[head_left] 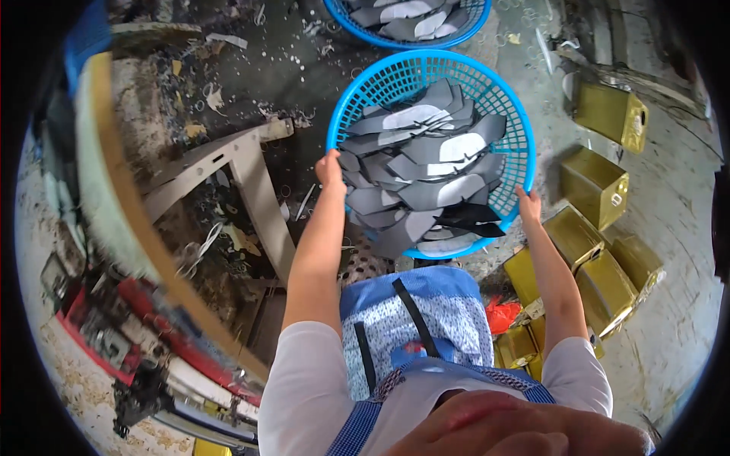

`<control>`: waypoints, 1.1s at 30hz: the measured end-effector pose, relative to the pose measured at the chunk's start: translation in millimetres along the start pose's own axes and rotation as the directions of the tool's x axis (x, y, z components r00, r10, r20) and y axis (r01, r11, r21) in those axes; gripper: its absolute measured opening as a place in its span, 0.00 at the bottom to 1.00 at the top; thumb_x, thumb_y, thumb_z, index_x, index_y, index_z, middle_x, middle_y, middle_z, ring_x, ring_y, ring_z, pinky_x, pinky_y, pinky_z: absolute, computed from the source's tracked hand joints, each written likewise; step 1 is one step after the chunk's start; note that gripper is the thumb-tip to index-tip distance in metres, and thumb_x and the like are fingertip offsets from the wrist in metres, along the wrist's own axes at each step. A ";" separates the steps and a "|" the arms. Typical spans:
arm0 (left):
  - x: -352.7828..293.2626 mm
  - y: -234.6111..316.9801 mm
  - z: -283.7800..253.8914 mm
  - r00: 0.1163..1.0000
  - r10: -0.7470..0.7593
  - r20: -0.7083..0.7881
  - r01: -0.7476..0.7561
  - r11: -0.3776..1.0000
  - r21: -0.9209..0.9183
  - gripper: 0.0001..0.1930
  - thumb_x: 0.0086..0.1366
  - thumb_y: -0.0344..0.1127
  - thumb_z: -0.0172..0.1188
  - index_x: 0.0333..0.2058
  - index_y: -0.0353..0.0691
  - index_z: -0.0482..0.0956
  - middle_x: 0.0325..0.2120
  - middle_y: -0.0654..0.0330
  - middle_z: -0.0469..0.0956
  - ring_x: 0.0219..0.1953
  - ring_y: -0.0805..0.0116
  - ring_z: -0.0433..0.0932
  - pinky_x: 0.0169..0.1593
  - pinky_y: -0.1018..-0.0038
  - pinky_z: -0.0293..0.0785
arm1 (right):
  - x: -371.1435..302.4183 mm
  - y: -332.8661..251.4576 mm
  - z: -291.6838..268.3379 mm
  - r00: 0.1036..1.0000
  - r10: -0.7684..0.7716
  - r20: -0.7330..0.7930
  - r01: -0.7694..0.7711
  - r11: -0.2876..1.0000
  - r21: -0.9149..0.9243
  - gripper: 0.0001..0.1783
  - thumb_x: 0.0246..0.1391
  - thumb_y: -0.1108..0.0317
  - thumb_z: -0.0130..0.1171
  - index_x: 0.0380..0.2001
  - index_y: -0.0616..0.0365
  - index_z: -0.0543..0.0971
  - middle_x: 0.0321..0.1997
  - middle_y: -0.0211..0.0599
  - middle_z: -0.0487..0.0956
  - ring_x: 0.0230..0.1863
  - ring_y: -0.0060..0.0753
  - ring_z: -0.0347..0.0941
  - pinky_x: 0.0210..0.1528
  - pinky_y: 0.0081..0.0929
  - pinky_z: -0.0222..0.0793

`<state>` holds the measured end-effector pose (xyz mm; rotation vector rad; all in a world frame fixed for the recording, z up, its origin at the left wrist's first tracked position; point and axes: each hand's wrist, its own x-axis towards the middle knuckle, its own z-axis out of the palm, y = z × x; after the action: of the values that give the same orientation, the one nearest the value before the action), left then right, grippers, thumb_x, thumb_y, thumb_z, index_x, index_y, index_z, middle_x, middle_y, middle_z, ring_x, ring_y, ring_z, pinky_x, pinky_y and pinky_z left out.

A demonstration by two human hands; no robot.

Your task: Applying adhesive to shoe upper components using a mechanical glue roller machine.

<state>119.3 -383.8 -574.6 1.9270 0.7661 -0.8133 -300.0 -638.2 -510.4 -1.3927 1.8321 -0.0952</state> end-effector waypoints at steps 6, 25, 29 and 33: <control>106.4 15.9 -9.4 0.946 0.197 -0.259 -0.180 0.980 0.091 0.20 0.50 0.46 0.58 0.20 0.29 0.75 0.20 0.57 0.72 0.24 0.65 0.68 0.30 0.64 0.64 | 17.4 40.2 123.6 0.871 0.303 0.387 -0.300 0.951 -0.071 0.20 0.57 0.53 0.60 0.41 0.59 0.77 0.34 0.31 0.78 0.32 0.23 0.75 0.32 0.25 0.75; 241.4 119.7 -105.6 0.959 0.282 -0.035 -0.272 0.946 0.176 0.16 0.55 0.50 0.63 0.36 0.50 0.74 0.27 0.73 0.67 0.30 0.79 0.65 0.37 0.77 0.59 | 39.2 -119.0 275.6 0.878 -0.053 0.476 0.012 0.996 0.088 0.23 0.58 0.51 0.59 0.37 0.66 0.75 0.31 0.39 0.79 0.27 0.28 0.77 0.28 0.28 0.77; 236.8 112.5 -125.6 0.969 0.245 0.009 -0.239 0.938 0.251 0.34 0.52 0.57 0.64 0.50 0.42 0.63 0.43 0.61 0.61 0.46 0.68 0.60 0.50 0.68 0.58 | 16.3 -129.6 283.0 0.839 0.039 0.542 -0.141 0.979 0.148 0.24 0.57 0.51 0.60 0.43 0.63 0.74 0.35 0.36 0.80 0.32 0.27 0.77 0.31 0.29 0.76; 176.1 87.0 -94.7 0.939 0.343 -0.036 -0.325 0.915 0.240 0.49 0.56 0.60 0.62 0.65 0.32 0.53 0.60 0.46 0.63 0.62 0.58 0.62 0.62 0.64 0.58 | 14.8 -132.8 268.3 0.823 0.036 0.568 -0.220 0.941 0.258 0.30 0.54 0.50 0.63 0.52 0.59 0.70 0.47 0.34 0.76 0.46 0.28 0.74 0.47 0.33 0.70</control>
<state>313.2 -302.9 -632.6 2.2297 0.3778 -0.6385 -28.5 -596.0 -630.2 -0.9352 1.3396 0.0840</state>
